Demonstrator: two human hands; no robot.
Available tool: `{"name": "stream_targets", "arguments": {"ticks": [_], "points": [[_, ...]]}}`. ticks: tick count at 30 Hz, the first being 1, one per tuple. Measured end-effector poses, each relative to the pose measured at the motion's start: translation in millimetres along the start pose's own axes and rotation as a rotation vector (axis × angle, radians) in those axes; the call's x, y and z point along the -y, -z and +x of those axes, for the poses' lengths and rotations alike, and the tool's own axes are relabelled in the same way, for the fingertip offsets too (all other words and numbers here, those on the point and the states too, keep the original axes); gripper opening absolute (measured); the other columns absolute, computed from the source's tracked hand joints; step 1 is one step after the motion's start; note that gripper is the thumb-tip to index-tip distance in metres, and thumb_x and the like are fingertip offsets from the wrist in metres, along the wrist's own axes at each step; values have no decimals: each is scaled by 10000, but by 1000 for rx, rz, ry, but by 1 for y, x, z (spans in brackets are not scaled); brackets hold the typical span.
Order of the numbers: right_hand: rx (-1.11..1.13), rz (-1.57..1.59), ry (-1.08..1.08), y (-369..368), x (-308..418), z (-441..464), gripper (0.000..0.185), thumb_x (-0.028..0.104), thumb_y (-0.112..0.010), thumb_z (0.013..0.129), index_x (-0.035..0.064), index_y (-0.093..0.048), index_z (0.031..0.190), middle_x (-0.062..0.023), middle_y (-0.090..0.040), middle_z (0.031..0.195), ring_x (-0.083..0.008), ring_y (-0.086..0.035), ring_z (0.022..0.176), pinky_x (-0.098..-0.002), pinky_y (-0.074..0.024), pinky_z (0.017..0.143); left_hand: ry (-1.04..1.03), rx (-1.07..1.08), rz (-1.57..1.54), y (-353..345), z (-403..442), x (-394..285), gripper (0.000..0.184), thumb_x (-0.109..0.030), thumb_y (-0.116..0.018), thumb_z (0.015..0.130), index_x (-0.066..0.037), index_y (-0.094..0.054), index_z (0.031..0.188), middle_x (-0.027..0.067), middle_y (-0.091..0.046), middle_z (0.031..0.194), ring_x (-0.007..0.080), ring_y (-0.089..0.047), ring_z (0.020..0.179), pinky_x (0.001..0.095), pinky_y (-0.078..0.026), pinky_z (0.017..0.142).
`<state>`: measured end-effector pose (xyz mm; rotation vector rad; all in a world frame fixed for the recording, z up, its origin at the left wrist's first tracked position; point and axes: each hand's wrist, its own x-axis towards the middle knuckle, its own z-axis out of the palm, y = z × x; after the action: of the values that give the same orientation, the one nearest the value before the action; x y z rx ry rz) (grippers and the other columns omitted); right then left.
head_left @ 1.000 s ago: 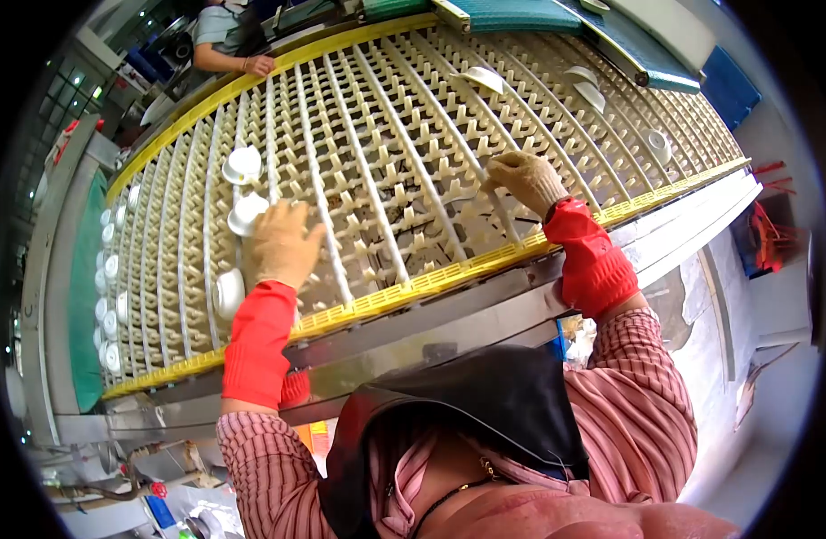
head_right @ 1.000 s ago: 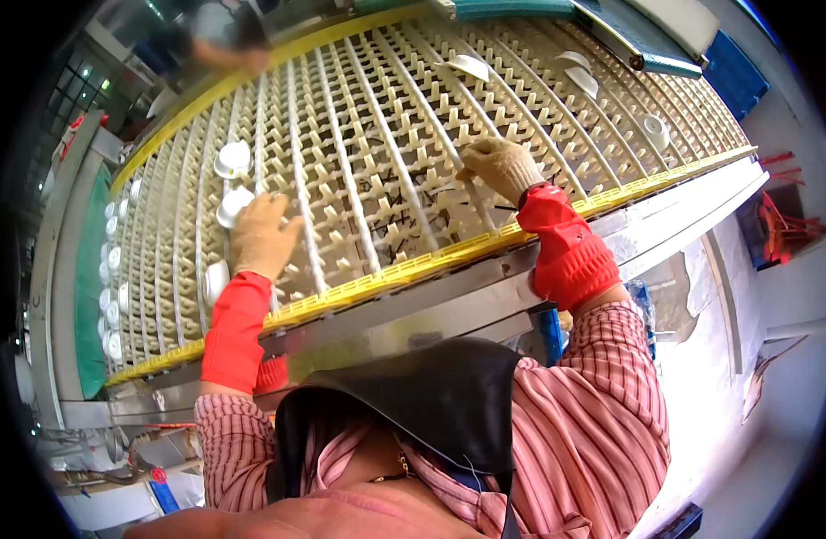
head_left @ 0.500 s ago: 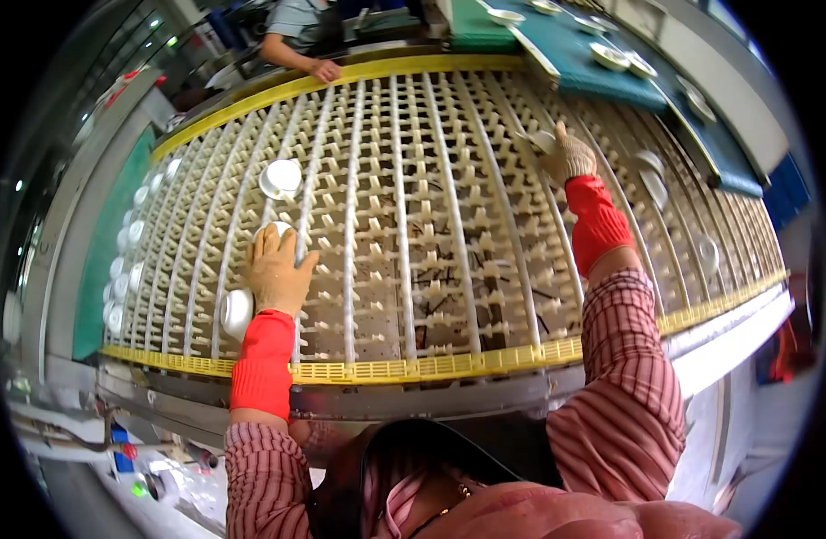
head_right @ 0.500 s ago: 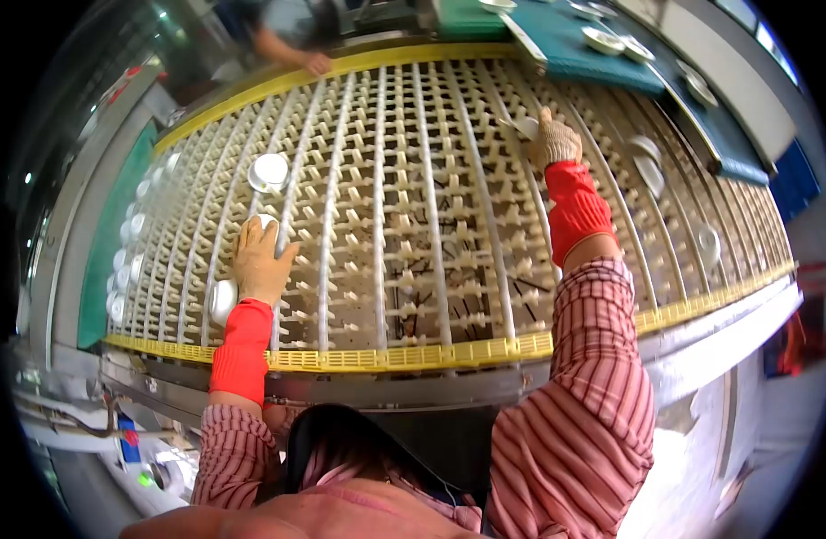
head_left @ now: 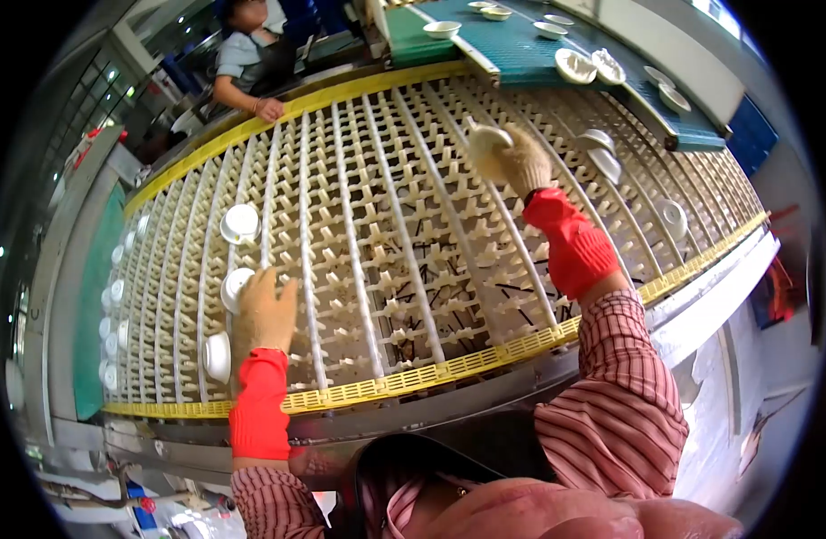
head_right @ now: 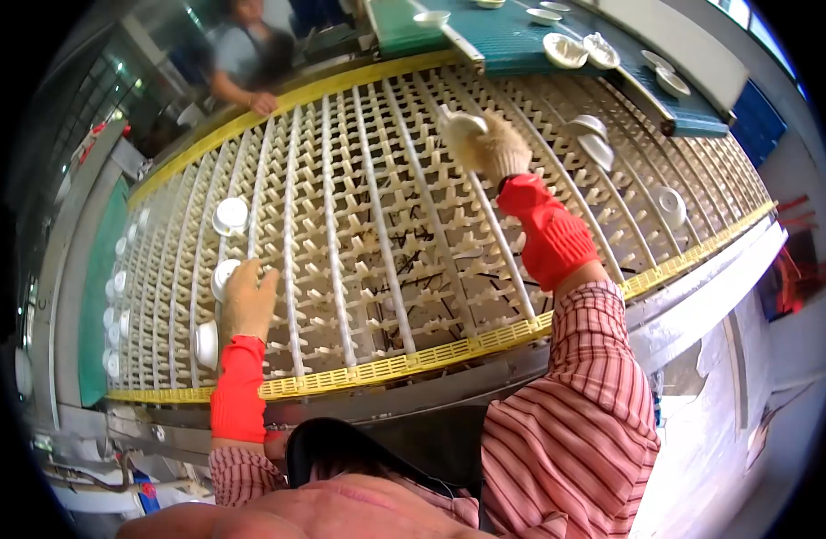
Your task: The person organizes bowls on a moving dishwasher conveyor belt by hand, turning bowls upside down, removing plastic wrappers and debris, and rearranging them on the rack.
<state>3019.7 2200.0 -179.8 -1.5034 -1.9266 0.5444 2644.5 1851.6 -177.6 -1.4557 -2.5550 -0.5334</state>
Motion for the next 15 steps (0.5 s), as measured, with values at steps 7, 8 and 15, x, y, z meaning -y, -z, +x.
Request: {"name": "stream_targets", "arguments": {"ticks": [7, 8, 15], "points": [[567, 619, -406, -17, 89, -156, 622, 344, -671, 1114, -150, -545, 1469, -266, -737, 1341, -287, -785, 1131, -336, -692, 882, -49, 544, -1202, -16, -40, -100, 967, -680, -689, 1031, -29, -415, 1691, 276, -553, 1617, 415, -614, 1424, 471, -492, 1238], [637, 582, -455, 7, 126, -184, 603, 317, -678, 1116, -136, -536, 1488, -261, -737, 1345, -289, -785, 1123, -339, -691, 889, -236, 630, -1152, 6, -42, -121, 986, -724, -643, 1033, -10, -428, 1678, 283, -574, 1597, 425, -624, 1418, 464, -499, 1236], [500, 231, 287, -71, 97, -223, 515, 328, -791, 993, 1, -695, 1379, -231, -801, 1132, -370, -788, 1074, -436, -647, 877, -354, 306, -577, -80, -30, -67, 621, -494, -763, 1003, 41, -715, 1313, 241, -796, 1067, 291, -793, 990, 402, -652, 841]]}}
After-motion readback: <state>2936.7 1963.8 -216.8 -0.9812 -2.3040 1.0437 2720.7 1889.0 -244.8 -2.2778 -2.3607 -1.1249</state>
